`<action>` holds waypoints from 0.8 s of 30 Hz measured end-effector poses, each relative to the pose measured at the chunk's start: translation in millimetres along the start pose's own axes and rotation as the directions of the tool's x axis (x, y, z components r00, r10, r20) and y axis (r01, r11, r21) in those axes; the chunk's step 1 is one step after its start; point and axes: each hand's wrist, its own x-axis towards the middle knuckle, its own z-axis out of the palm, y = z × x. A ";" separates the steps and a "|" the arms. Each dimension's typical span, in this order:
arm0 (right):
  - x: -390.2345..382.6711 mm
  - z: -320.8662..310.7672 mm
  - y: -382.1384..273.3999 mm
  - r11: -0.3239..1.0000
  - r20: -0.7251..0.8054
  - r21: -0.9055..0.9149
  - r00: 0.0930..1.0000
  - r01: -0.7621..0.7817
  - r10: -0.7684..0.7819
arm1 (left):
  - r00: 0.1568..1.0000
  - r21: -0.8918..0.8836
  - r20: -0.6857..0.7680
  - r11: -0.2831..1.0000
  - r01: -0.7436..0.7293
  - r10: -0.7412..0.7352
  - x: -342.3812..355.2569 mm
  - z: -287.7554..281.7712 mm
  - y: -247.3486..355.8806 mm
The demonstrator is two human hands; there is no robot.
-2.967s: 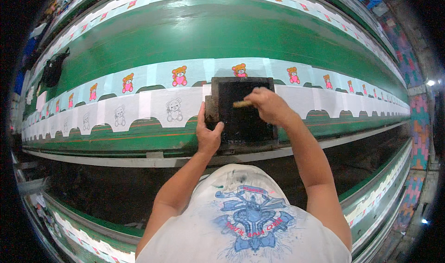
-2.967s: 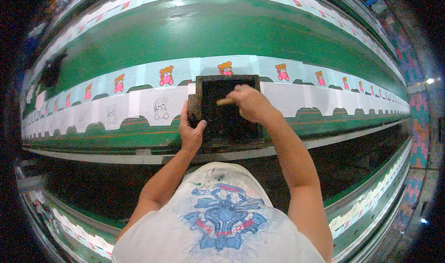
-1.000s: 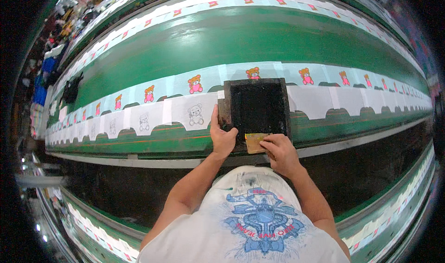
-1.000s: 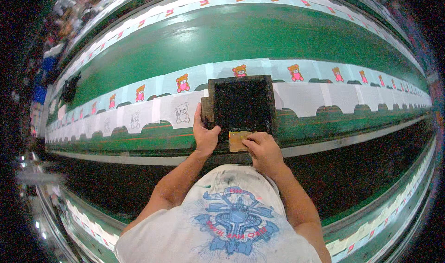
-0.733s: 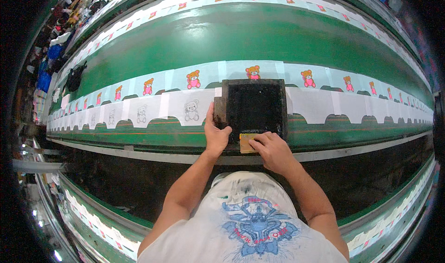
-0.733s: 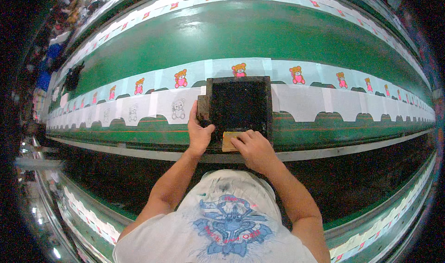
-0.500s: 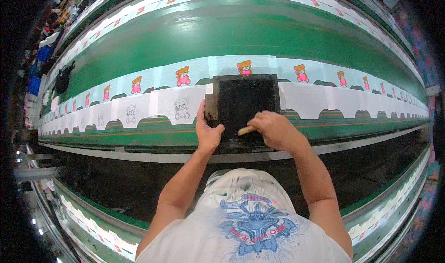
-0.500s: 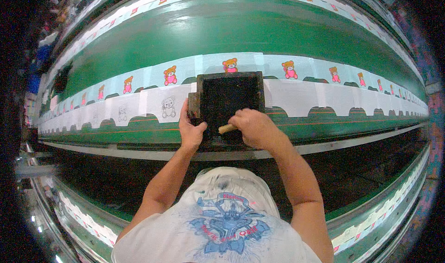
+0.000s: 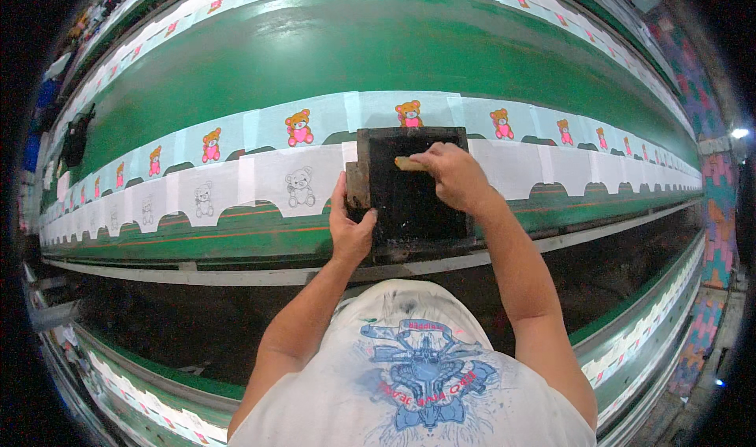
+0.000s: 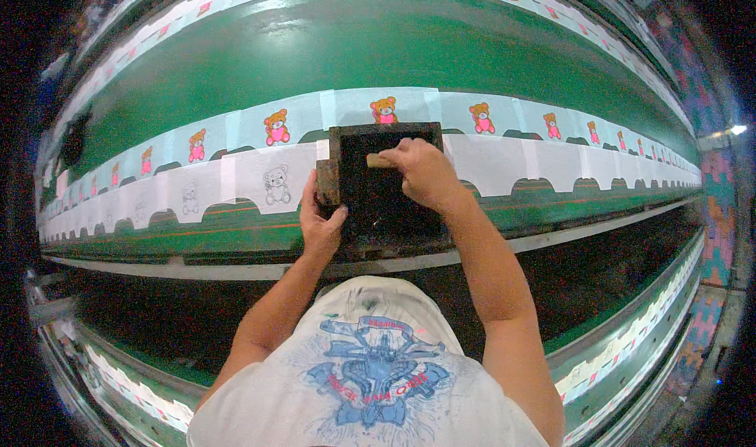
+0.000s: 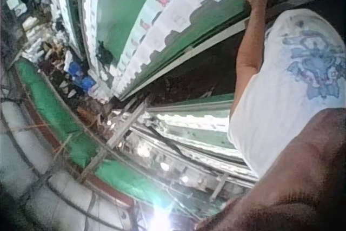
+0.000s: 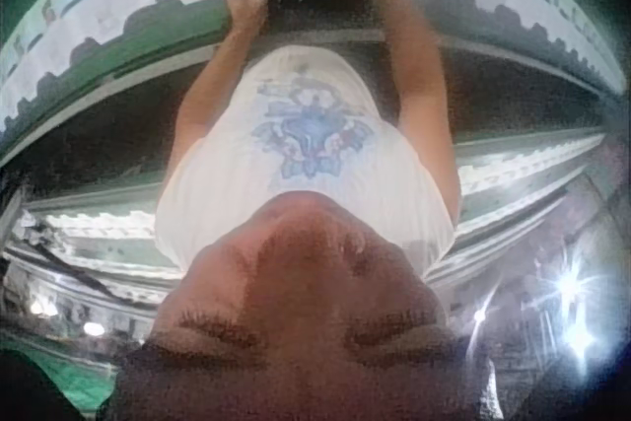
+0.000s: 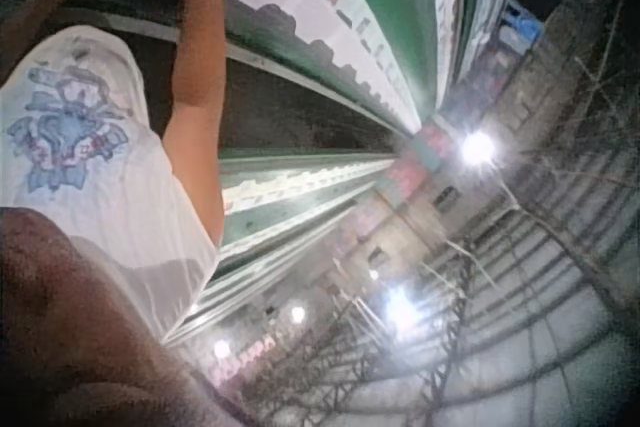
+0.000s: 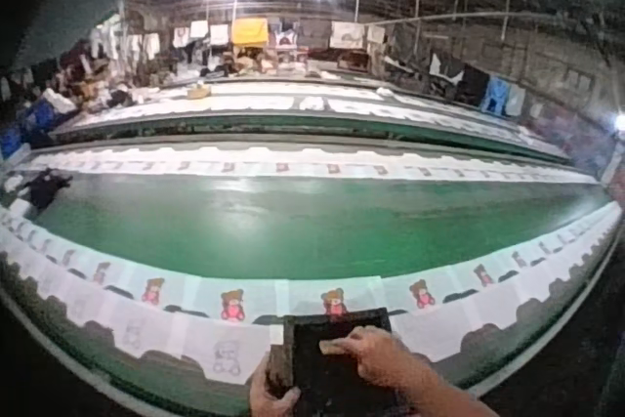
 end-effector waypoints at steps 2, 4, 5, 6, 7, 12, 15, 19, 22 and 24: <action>-19.5 3.3 -15.7 1.000 -0.008 0.007 1.000 0.017 -0.017 | 1.000 0.055 -0.029 0.998 -0.005 0.006 -0.7 1.7 -2.3; -38.7 5.9 -32.9 1.000 0.011 -0.010 1.000 -0.001 0.001 | 0.998 0.140 -0.063 0.990 0.000 0.009 -1.0 2.3 -3.2; -47.6 6.0 -40.6 1.000 0.011 -0.016 1.000 0.000 0.000 | 0.998 0.187 -0.054 0.982 -0.031 0.042 -1.1 2.5 -3.0; -57.2 5.2 -47.5 1.000 0.022 0.015 1.000 0.004 -0.005 | 0.997 0.240 -0.045 0.970 -0.045 0.057 -1.6 1.9 -2.2; -66.2 5.0 -53.6 1.000 0.037 0.022 0.999 0.007 -0.007 | 0.996 0.292 -0.034 0.954 -0.074 0.088 -2.5 1.8 -1.0; -107.4 11.2 -77.8 0.999 0.076 0.032 0.997 -0.012 0.010 | 0.994 0.449 -0.030 0.889 -0.083 0.108 -5.2 5.8 6.7; -118.9 17.0 -78.6 0.998 0.031 0.066 0.999 -0.023 0.021 | 0.993 0.483 -0.039 0.872 -0.077 0.109 -3.4 8.4 13.7; -134.4 19.8 -66.3 0.986 -0.095 0.163 0.995 -0.017 0.033 | 0.999 0.335 -0.027 0.942 -0.014 0.025 -3.3 16.0 26.3; -152.7 15.5 -51.4 0.978 -0.177 0.204 0.981 -0.042 0.079 | 0.995 0.314 -0.024 0.946 -0.080 0.093 -9.0 40.5 28.7; -167.0 11.2 -38.3 0.974 -0.214 0.218 0.971 -0.061 0.108 | 0.994 0.270 -0.006 0.957 -0.105 0.111 -14.5 60.8 26.3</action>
